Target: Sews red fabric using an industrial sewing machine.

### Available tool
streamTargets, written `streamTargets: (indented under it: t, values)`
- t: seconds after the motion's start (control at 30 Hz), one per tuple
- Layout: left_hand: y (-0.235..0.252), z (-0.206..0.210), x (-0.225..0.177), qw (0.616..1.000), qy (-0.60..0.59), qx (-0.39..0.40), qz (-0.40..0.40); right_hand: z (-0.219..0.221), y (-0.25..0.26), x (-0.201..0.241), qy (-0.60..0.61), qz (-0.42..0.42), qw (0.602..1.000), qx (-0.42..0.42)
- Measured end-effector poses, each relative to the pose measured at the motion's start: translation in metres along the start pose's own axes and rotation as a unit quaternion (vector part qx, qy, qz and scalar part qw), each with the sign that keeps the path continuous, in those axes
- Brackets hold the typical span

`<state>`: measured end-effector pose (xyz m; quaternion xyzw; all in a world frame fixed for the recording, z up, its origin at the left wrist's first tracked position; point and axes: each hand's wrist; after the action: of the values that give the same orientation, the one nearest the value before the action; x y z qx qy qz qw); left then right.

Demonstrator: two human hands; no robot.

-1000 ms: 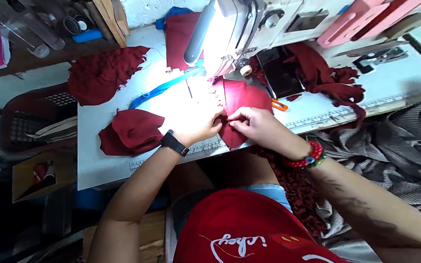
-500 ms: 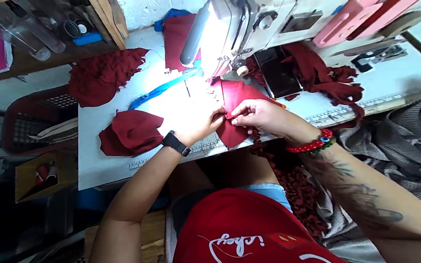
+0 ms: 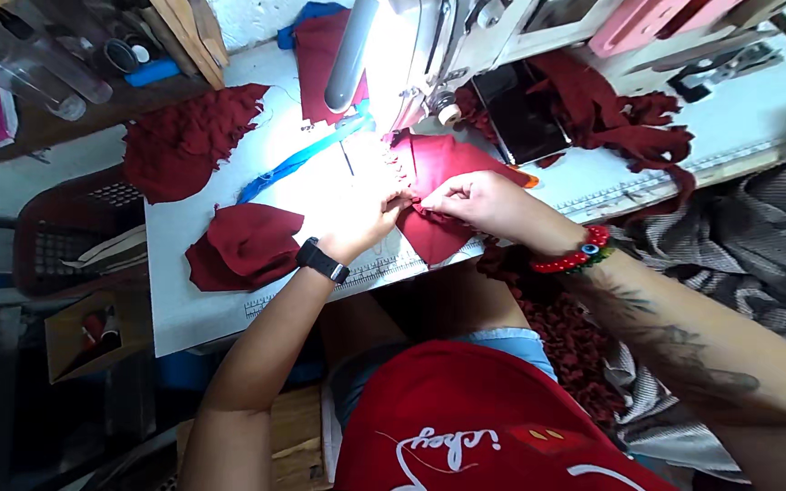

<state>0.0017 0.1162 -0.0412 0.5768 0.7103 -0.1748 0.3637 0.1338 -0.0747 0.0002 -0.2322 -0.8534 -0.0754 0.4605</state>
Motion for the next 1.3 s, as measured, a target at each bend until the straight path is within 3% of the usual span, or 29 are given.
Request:
streamTargets:
  t: [0.13,0.3,0.47,0.6,0.7,0.8,1.0,1.17,1.3]
  values:
    - [0.001,0.001,-0.001,1.0,-0.004,0.0,-0.008,0.0,0.014,0.0,-0.046,-0.011,0.999,0.008]
    - [0.002,0.002,0.0,1.0,-0.005,-0.006,0.0,0.012,0.024,0.0,-0.115,-0.043,0.991,-0.046]
    - [0.002,0.001,0.001,0.999,0.015,-0.016,0.027,0.031,0.021,-0.006,-0.283,-0.154,0.942,-0.093]
    - [-0.003,-0.005,0.0,0.993,0.091,-0.002,0.081,0.041,-0.001,-0.002,-0.338,-0.195,0.92,-0.04]
    - [-0.015,-0.017,-0.009,0.982,0.176,-0.041,0.06,0.041,-0.011,-0.004,-0.323,-0.19,0.927,-0.021]
    - [-0.025,-0.02,-0.015,0.975,0.188,-0.102,0.053,0.039,-0.013,-0.005,-0.309,-0.193,0.931,-0.025]
    - [-0.02,0.002,-0.021,0.98,0.168,0.003,0.106,0.032,-0.01,-0.006,-0.29,-0.195,0.937,-0.001]
    - [-0.01,0.007,-0.012,0.985,0.144,0.008,0.093,0.005,-0.003,-0.005,-0.113,-0.092,0.989,0.012]
    - [-0.005,0.012,-0.009,0.988,0.129,-0.024,0.079,-0.005,-0.003,-0.005,0.014,-0.023,0.998,0.055]
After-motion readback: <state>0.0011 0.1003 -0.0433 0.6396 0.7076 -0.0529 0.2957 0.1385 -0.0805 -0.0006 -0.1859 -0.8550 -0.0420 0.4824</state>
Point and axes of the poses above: each hand's wrist, its own y-axis towards the middle knuckle, its own z-axis out of the palm, x = y × z, and after that the axes turned 3 degrees about -z, right-handed
